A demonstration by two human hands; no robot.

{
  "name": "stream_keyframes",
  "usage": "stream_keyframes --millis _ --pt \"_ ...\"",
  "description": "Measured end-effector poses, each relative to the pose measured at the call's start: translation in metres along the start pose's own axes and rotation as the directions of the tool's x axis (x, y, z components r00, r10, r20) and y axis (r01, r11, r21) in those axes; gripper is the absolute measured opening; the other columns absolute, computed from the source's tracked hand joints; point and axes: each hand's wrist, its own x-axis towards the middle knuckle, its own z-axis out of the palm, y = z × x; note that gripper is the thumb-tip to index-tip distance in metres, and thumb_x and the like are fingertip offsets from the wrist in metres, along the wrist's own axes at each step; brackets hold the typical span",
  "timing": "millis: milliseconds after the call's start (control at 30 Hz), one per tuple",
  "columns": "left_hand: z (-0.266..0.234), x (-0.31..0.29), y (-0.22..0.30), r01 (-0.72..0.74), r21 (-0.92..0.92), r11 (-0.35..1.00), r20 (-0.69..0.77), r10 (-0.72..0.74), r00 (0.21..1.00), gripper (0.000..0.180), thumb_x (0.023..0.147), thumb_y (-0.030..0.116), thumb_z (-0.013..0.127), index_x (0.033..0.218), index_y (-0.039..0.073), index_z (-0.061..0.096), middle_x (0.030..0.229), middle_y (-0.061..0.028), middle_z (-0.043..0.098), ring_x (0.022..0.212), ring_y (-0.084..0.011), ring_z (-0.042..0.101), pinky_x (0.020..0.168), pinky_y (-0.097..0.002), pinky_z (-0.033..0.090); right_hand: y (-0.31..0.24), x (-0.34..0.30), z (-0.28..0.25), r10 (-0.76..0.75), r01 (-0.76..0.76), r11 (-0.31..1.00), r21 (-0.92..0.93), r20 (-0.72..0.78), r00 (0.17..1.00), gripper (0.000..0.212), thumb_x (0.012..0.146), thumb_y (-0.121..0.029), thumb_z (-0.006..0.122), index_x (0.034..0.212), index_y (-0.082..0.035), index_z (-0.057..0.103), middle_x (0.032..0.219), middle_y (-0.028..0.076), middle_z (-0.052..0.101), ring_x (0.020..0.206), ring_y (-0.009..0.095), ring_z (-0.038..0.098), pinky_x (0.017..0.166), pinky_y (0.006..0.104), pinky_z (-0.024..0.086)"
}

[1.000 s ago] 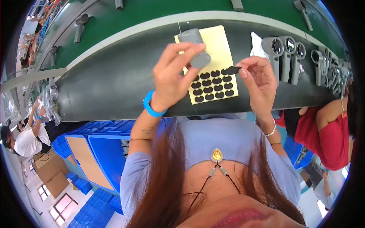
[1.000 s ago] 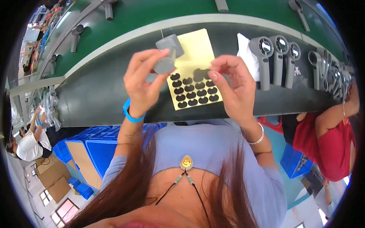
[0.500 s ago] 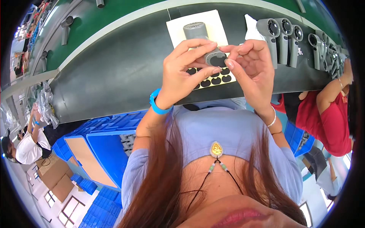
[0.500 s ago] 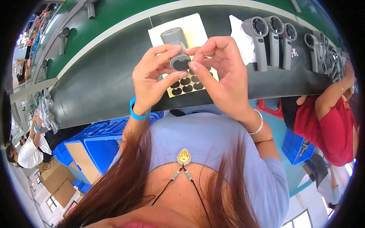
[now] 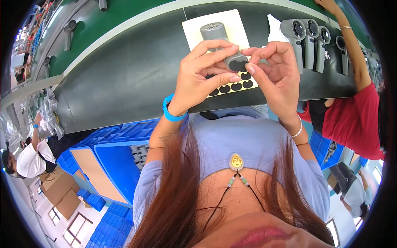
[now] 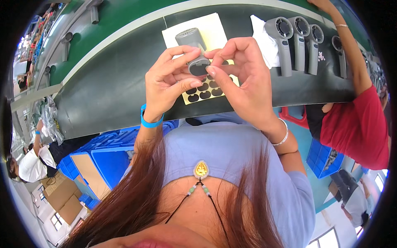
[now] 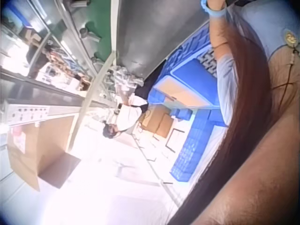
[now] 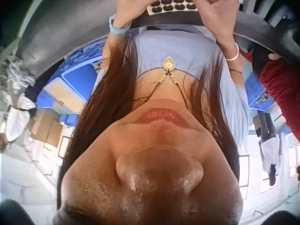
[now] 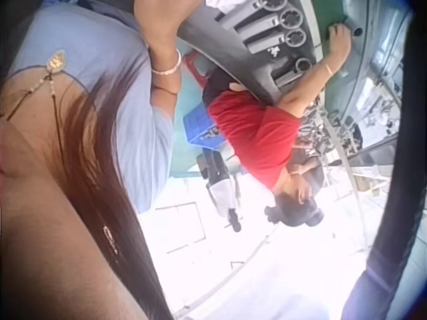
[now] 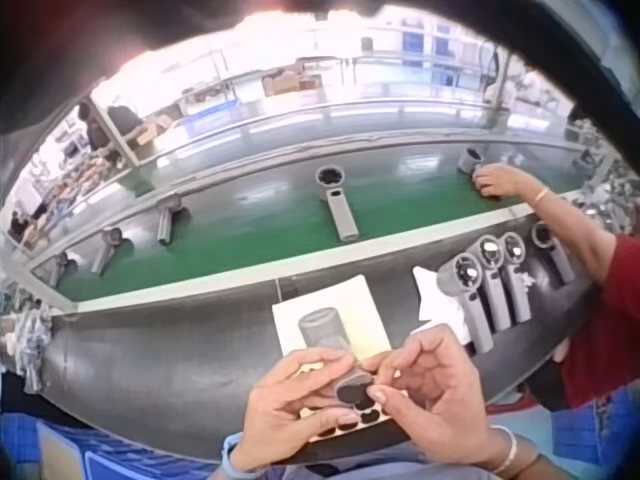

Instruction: The person takes handheld fan casings from a conveyor belt, peels adhesive pads from a sheet, and sticks the pads onto the base of the fan handles by hand.

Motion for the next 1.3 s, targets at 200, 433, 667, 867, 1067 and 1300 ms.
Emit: stream_keyframes --millis 200,433,667,867,1067,1300 --pt "0.0004 0.0004 0.0015 0.026 0.003 1.000 -0.003 -0.026 1.000 0.050 0.073 -0.014 0.071 0.121 -0.004 0.061 0.126 -0.0128 0.051 0.083 -0.0125 0.061 0.075 -0.0234 0.058 -0.0015 0.0007 -0.0001 0.009 -0.009 1.000 -0.016 0.002 1.000 0.029 0.086 0.009 0.060 0.107 -0.001 0.042 0.093 0.008 0.055 0.105 0.019 0.060 0.078 0.0272 0.055" --pt "0.0006 0.0022 0.0007 0.001 0.030 1.000 -0.012 -0.001 1.000 0.043 0.077 -0.011 0.070 0.119 -0.003 0.063 0.120 -0.0106 0.054 0.082 -0.0145 0.068 0.071 -0.0239 0.058 -0.0032 0.0010 -0.0007 0.019 -0.019 0.999 -0.028 -0.001 1.000 0.028 0.085 0.009 0.060 0.106 -0.001 0.043 0.092 0.007 0.056 0.104 0.018 0.060 0.078 0.0272 0.055" --pt "0.0013 0.0031 -0.0008 -0.007 0.031 1.000 -0.016 0.007 1.000 0.041 0.077 -0.010 0.070 0.117 -0.002 0.064 0.119 -0.0106 0.055 0.080 -0.0126 0.067 0.069 -0.0227 0.057 -0.0046 0.0008 -0.0020 0.030 -0.029 0.999 -0.032 0.021 0.999 0.029 0.086 0.011 0.059 0.106 -0.001 0.042 0.097 0.009 0.055 0.106 0.020 0.059 0.083 0.0266 0.052" --pt "0.0028 0.0030 -0.0021 -0.007 0.033 0.999 -0.032 0.008 0.999 0.039 0.077 -0.008 0.071 0.115 -0.001 0.066 0.117 -0.0098 0.056 0.078 -0.0106 0.066 0.066 -0.0215 0.056 -0.0068 0.0010 -0.0024 0.051 -0.050 0.997 -0.063 0.004 0.999 0.029 0.086 0.011 0.059 0.106 -0.002 0.042 0.097 0.009 0.056 0.106 0.020 0.059 0.084 0.0277 0.052" --pt "0.0041 0.0033 -0.0049 0.004 -0.017 1.000 -0.043 -0.005 0.999 0.038 0.078 -0.007 0.072 0.115 -0.001 0.066 0.117 -0.0096 0.057 0.077 -0.0101 0.066 0.065 -0.0208 0.055 -0.0084 0.0014 -0.0018 0.046 -0.046 0.995 -0.084 0.002 0.999 0.030 0.085 0.011 0.059 0.106 -0.002 0.042 0.096 0.009 0.056 0.106 0.019 0.060 0.085 0.0285 0.052" --pt "0.0049 0.0021 -0.0050 0.004 -0.029 1.000 -0.049 -0.005 0.999 0.038 0.078 -0.009 0.071 0.115 -0.001 0.066 0.118 -0.0103 0.056 0.077 -0.0105 0.066 0.065 -0.0209 0.055 -0.0100 0.0010 -0.0013 0.057 -0.057 0.993 -0.105 -0.004 0.998 0.032 0.084 0.011 0.060 0.107 -0.003 0.042 0.095 0.008 0.056 0.105 0.019 0.060 0.083 0.0274 0.053"
